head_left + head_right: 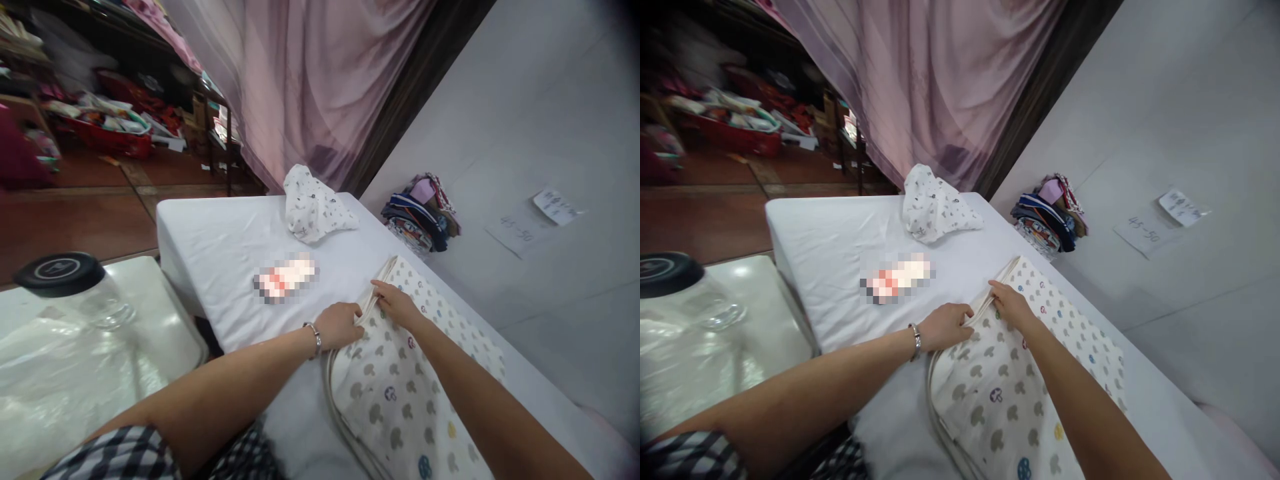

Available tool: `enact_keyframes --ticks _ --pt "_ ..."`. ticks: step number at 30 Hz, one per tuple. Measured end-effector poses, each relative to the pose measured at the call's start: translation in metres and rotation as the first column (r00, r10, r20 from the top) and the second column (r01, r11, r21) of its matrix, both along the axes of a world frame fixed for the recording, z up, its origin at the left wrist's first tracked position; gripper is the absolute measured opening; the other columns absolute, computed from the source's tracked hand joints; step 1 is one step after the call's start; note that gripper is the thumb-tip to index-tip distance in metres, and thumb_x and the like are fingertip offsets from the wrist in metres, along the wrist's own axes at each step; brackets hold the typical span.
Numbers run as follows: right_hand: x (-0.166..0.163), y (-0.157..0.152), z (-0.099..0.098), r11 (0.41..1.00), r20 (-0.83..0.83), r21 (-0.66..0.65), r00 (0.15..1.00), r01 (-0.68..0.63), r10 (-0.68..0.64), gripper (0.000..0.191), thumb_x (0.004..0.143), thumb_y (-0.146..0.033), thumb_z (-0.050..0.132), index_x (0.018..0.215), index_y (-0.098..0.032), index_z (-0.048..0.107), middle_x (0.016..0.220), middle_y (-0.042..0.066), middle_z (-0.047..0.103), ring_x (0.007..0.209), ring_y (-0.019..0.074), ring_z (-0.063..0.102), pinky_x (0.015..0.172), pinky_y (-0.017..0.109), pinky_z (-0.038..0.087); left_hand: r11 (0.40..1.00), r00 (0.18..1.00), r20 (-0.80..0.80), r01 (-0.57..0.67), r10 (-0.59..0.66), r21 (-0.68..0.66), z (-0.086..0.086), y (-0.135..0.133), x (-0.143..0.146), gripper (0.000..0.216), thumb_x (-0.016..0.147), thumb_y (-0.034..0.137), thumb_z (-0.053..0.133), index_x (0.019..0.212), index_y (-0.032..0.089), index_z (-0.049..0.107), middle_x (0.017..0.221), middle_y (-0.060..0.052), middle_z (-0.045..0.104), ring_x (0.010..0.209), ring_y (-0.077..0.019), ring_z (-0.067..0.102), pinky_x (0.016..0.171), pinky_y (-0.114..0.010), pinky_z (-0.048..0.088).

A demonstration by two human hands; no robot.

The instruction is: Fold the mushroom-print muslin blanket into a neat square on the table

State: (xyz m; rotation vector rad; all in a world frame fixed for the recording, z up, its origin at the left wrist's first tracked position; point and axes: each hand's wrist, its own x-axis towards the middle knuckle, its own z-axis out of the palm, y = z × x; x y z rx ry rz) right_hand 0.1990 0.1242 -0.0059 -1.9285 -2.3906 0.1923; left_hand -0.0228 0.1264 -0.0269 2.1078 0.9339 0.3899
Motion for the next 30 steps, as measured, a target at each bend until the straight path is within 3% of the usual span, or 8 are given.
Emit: enact_keyframes --ticks 6,11,17,20,24,30 --pt "0.001 0.014 0.001 1.000 0.000 0.005 1.000 -0.006 0.006 0.022 0.076 -0.015 0.043 0.093 -0.020 0.056 0.096 0.004 0.061 0.090 0.0168 0.055 0.080 0.030 0.042 0.999 0.999 -0.003 -0.033 0.033 -0.024 0.003 0.001 -0.001 0.032 0.068 0.032 0.049 0.095 0.022 0.062 0.088 -0.004 0.065 0.083 -0.0210 0.058 0.062 -0.027 0.041" --pt "-0.001 0.015 0.000 0.995 -0.026 -0.038 0.995 -0.096 0.095 0.041 0.077 -0.011 0.039 0.114 -0.023 0.053 0.111 0.004 0.056 0.098 0.0160 0.053 0.086 0.029 0.041 0.999 1.000 0.015 -0.004 0.005 -0.049 0.006 0.001 -0.003 0.027 0.069 0.029 0.049 0.090 0.020 0.063 0.085 -0.005 0.065 0.079 -0.0193 0.059 0.059 -0.025 0.039" --pt "0.004 0.007 0.001 0.986 -0.084 -0.077 0.986 -0.150 0.144 0.035 0.067 -0.003 0.039 0.088 -0.020 0.061 0.108 0.003 0.057 0.097 0.0157 0.054 0.086 0.028 0.040 0.995 0.994 0.076 0.081 -0.077 -0.050 0.007 0.001 -0.002 0.026 0.078 0.037 0.043 0.085 0.022 0.064 0.081 -0.002 0.065 0.076 -0.0162 0.058 0.060 -0.023 0.039" --pt "0.005 0.003 0.009 0.988 -0.110 -0.079 0.986 -0.134 0.125 0.032 0.068 -0.005 0.040 0.089 -0.020 0.060 0.097 0.004 0.060 0.090 0.0161 0.055 0.082 0.029 0.041 0.999 0.999 -0.030 -0.011 0.012 0.041 0.004 0.003 -0.002 0.040 0.086 0.041 0.029 0.082 0.020 0.064 0.083 -0.005 0.065 0.078 -0.0184 0.059 0.064 -0.027 0.041" --pt "0.000 -0.001 0.017 0.983 -0.124 -0.099 0.982 -0.152 0.140 0.029 0.071 -0.008 0.042 0.091 -0.020 0.060 0.094 0.004 0.061 0.087 0.0164 0.055 0.079 0.029 0.041 0.974 0.974 -0.184 -0.096 0.134 0.204 0.001 0.007 -0.003 0.032 0.083 0.039 0.038 0.093 0.019 0.061 0.094 -0.009 0.063 0.085 -0.0218 0.059 0.071 -0.031 0.042" --pt "-0.009 -0.004 0.016 0.979 -0.154 -0.104 0.975 -0.175 0.158 0.032 0.072 -0.008 0.044 0.096 -0.020 0.061 0.101 0.005 0.060 0.093 0.0170 0.055 0.084 0.031 0.042 0.990 0.969 -0.236 -0.047 0.077 0.131 0.000 0.009 -0.002 0.038 0.076 0.052 0.046 0.086 0.021 0.065 0.089 -0.008 0.066 0.086 -0.0235 0.060 0.069 -0.031 0.043"
